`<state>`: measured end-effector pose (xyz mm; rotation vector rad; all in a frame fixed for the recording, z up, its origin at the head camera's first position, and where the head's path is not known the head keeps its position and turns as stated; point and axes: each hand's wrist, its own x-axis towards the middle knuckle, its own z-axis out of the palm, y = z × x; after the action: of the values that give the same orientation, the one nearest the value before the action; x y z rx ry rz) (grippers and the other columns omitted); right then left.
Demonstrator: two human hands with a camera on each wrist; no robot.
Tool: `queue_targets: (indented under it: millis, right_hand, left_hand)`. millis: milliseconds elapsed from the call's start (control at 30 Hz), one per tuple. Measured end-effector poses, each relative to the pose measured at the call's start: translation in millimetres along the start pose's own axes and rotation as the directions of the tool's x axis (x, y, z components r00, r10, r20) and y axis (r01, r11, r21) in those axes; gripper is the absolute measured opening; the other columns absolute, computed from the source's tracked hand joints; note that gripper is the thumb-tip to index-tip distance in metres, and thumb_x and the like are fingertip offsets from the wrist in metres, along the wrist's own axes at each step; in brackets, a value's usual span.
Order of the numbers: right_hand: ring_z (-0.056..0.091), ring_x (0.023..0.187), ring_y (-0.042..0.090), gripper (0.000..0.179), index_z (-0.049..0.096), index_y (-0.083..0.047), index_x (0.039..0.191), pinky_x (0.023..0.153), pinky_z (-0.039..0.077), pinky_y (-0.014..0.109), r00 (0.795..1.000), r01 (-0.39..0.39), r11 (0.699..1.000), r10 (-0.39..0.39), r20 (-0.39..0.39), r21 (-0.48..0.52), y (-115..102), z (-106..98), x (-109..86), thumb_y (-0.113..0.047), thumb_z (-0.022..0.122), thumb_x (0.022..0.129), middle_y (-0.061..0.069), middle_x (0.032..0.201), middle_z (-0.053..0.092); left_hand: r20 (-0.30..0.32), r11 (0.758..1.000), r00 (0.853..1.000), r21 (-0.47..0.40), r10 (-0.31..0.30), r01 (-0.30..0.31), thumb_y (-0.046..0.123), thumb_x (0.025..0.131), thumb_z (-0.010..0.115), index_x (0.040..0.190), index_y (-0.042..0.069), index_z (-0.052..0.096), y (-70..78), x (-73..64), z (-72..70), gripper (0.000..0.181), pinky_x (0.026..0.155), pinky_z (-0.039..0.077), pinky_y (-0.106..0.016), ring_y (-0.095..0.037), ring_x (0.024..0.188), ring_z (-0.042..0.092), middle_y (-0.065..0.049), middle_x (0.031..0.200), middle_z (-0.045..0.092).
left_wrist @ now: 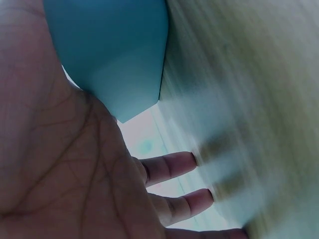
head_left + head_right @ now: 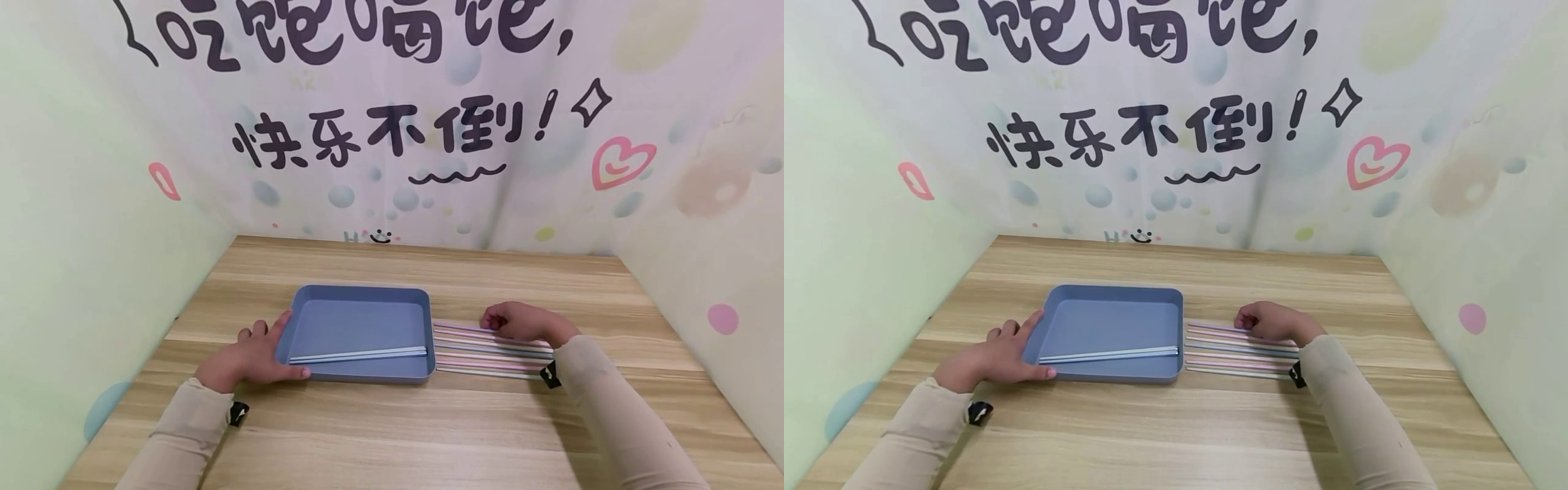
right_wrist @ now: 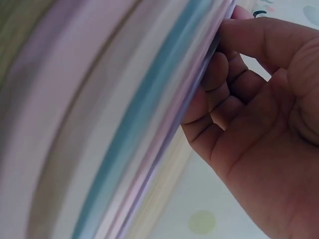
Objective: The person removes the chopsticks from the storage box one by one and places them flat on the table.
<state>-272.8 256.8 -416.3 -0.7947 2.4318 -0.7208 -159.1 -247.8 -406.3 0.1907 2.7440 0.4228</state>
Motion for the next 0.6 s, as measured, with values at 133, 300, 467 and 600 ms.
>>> queue_targets:
  millis: [133,300,467,600]
  right_hand:
    - [0.050,0.081,0.017,0.017,0.065,-0.004,0.099,0.073,0.042,0.032,1.000,-0.010,1.000,0.010,0.001,0.000,-3.5,-2.4,0.4,0.007,0.057,0.089,0.006,0.086,0.057]
    - [0.050,0.078,0.016,0.014,0.065,-0.005,0.097,0.073,0.041,0.033,0.998,0.050,0.996,-0.054,-0.041,-0.076,-12.8,-3.4,4.5,0.004,0.056,0.092,0.000,0.082,0.054]
    - [0.051,0.078,0.016,0.014,0.066,-0.006,0.099,0.074,0.042,0.034,0.993,0.084,0.989,-0.093,-0.070,-0.118,-29.4,-4.2,12.3,0.003,0.055,0.094,-0.002,0.082,0.054]
    - [0.051,0.082,0.018,0.018,0.066,-0.005,0.102,0.075,0.043,0.036,0.991,0.109,0.988,-0.117,-0.066,-0.113,-47.5,-5.2,19.5,0.005,0.055,0.092,-0.002,0.086,0.056]
  left_hand:
    - [-0.002,1.000,1.000,0.000,0.000,0.000,0.076,0.070,0.071,0.158,0.007,0.005,-0.6,0.1,0.2,0.130,0.082,0.044,-0.062,-0.050,0.109,0.038,-0.034,0.129,0.034]
    - [-0.001,1.000,1.000,0.000,-0.003,0.003,0.076,0.070,0.071,0.158,0.007,0.004,-0.7,-0.1,-0.1,0.131,0.083,0.044,-0.062,-0.051,0.110,0.037,-0.034,0.130,0.033]
    - [0.000,1.000,1.000,0.001,-0.001,0.001,0.076,0.070,0.071,0.158,0.007,0.004,0.1,-0.6,-0.7,0.131,0.083,0.044,-0.062,-0.051,0.109,0.037,-0.034,0.129,0.034]
    - [0.000,1.000,1.000,-0.003,0.002,-0.002,0.076,0.070,0.071,0.158,0.006,0.005,1.0,-1.2,-1.4,0.131,0.083,0.043,-0.062,-0.051,0.109,0.038,-0.034,0.129,0.034]
